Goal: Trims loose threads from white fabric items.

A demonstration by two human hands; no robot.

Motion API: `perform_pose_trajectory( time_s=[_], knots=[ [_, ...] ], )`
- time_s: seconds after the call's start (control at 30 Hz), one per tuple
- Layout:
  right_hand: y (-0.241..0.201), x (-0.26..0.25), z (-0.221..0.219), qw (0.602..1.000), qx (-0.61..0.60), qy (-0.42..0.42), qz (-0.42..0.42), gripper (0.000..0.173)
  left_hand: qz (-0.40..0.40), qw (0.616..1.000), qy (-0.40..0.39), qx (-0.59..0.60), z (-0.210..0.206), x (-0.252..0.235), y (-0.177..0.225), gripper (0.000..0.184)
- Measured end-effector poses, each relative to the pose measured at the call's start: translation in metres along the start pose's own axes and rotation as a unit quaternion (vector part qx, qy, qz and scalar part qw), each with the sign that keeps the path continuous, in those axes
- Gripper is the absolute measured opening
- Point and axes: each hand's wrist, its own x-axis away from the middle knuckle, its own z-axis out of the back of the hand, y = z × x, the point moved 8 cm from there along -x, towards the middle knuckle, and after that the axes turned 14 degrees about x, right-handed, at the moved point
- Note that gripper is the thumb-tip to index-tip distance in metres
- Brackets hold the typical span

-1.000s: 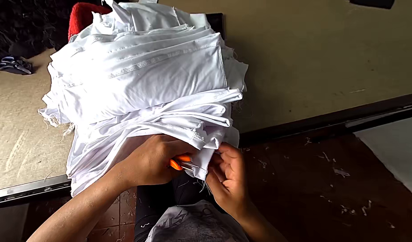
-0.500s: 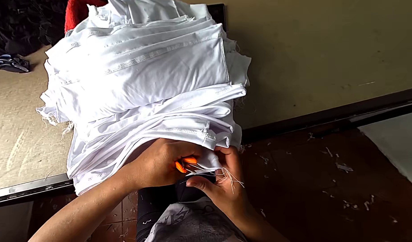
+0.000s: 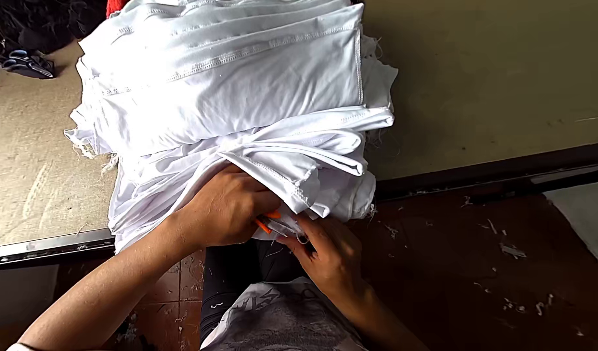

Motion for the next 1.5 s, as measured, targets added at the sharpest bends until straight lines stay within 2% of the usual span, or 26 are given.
perform_pose_trajectory(
  time_s=[0.13,0.27,0.47,0.63,0.73,0.83,0.9,0.93,1.0,1.03,1.17,1.5],
  knots=[
    [-0.008,-0.005,0.001,0.998,0.0,0.059,0.019,0.016,0.013,0.999,0.014,0.038,0.001,-0.002,-0.005,0.007],
    [-0.008,-0.011,-0.003,0.994,-0.063,0.071,0.048,0.014,0.011,0.998,0.024,0.054,0.005,-0.003,-0.01,0.008],
    [0.015,-0.015,0.012,0.978,-0.206,0.02,-0.017,0.012,-0.018,0.999,0.041,0.004,0.0,0.004,-0.007,0.014],
    [0.026,-0.015,0.022,0.993,-0.11,0.012,-0.033,0.015,-0.018,0.999,0.032,-0.002,-0.001,0.003,-0.005,0.014],
    [0.028,-0.025,0.025,0.995,-0.09,-0.029,-0.035,0.02,-0.011,1.0,0.01,-0.007,-0.002,0.0,-0.004,0.015],
    [0.03,-0.03,0.022,0.981,-0.173,-0.077,-0.037,0.021,0.008,1.0,-0.016,0.014,-0.001,-0.003,-0.002,0.013],
    [0.029,-0.032,0.022,0.967,-0.234,-0.094,-0.036,0.017,0.028,0.997,-0.033,0.058,-0.001,-0.006,0.0,0.007],
    [0.027,-0.033,0.023,0.96,-0.259,-0.097,-0.032,0.014,0.039,0.995,-0.037,0.078,0.0,-0.008,0.001,0.013],
    [0.027,-0.036,0.025,0.951,-0.291,-0.101,-0.027,0.013,0.055,0.992,-0.046,0.102,0.002,-0.009,0.005,0.037],
    [0.027,-0.036,0.026,0.949,-0.296,-0.102,-0.028,0.012,0.051,0.992,-0.039,0.107,0.005,-0.011,0.008,0.042],
    [0.029,-0.039,0.028,0.948,-0.299,-0.109,-0.015,0.014,0.013,0.998,-0.031,0.056,0.012,-0.017,0.02,0.04],
    [0.03,-0.047,0.027,0.947,-0.295,-0.123,0.014,0.016,0.016,0.997,-0.074,-0.01,0.01,-0.03,0.025,0.049]
  ],
)
